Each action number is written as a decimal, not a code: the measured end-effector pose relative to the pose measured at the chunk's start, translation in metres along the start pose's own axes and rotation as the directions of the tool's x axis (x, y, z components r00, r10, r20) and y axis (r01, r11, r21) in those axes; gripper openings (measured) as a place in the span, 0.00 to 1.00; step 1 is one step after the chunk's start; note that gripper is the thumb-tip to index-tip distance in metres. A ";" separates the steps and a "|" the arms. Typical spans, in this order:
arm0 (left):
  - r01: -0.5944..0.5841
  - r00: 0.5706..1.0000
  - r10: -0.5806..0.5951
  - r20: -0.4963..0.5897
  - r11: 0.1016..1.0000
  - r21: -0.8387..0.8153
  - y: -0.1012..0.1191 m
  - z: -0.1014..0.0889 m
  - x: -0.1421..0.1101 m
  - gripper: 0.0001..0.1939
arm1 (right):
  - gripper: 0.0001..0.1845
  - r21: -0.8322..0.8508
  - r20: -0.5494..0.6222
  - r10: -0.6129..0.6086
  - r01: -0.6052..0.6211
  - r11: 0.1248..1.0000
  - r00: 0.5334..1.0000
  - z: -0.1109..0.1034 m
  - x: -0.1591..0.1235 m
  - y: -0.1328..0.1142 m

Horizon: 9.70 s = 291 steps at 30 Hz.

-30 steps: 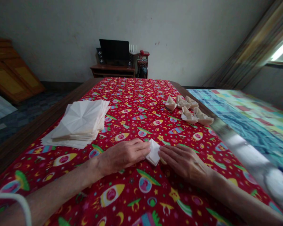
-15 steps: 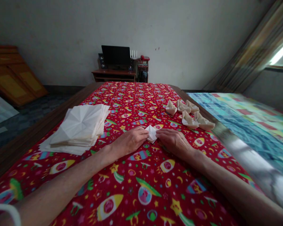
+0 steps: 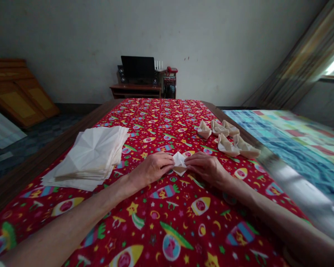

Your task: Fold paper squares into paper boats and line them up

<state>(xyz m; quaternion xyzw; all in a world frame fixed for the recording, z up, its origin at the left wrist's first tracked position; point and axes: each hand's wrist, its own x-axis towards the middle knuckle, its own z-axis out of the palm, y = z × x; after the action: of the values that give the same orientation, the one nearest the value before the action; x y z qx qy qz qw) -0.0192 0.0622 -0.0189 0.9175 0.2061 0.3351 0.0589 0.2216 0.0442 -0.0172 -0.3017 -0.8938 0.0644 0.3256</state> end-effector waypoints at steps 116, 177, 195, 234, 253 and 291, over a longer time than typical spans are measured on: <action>0.629 0.752 -0.650 0.105 0.757 0.179 0.026 -0.003 0.026 0.14 | 0.14 -0.308 -0.003 0.216 -0.207 0.928 0.976 0.003 0.007 -0.040; 0.040 0.917 -0.121 0.381 0.976 0.215 0.024 -0.025 -0.016 0.21 | 0.10 -0.342 0.050 0.031 -0.012 0.940 0.998 0.009 -0.006 -0.033; 0.040 0.973 -0.068 0.219 0.991 0.130 0.014 -0.020 -0.014 0.10 | 0.11 -0.294 0.194 -0.121 0.175 0.940 0.974 0.002 0.001 -0.025; 0.051 0.963 -0.138 0.231 0.937 0.347 0.027 -0.006 -0.004 0.25 | 0.14 -0.483 0.055 0.497 -0.413 0.772 0.866 0.013 0.021 -0.025; 0.147 0.837 -0.313 0.450 0.919 0.366 0.036 -0.016 -0.013 0.36 | 0.30 -0.194 0.301 0.012 0.049 0.980 0.953 -0.002 -0.007 -0.027; 0.299 0.953 -0.302 -0.018 0.934 0.196 0.016 -0.012 -0.029 0.21 | 0.10 -0.470 0.355 0.119 0.067 0.880 0.927 0.006 0.038 -0.025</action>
<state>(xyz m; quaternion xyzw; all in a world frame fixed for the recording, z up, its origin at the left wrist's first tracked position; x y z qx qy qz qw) -0.0421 0.0354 -0.0229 0.8786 0.3756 0.2943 0.0198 0.1820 0.0464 0.0064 -0.3666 -0.9232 -0.0955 0.0648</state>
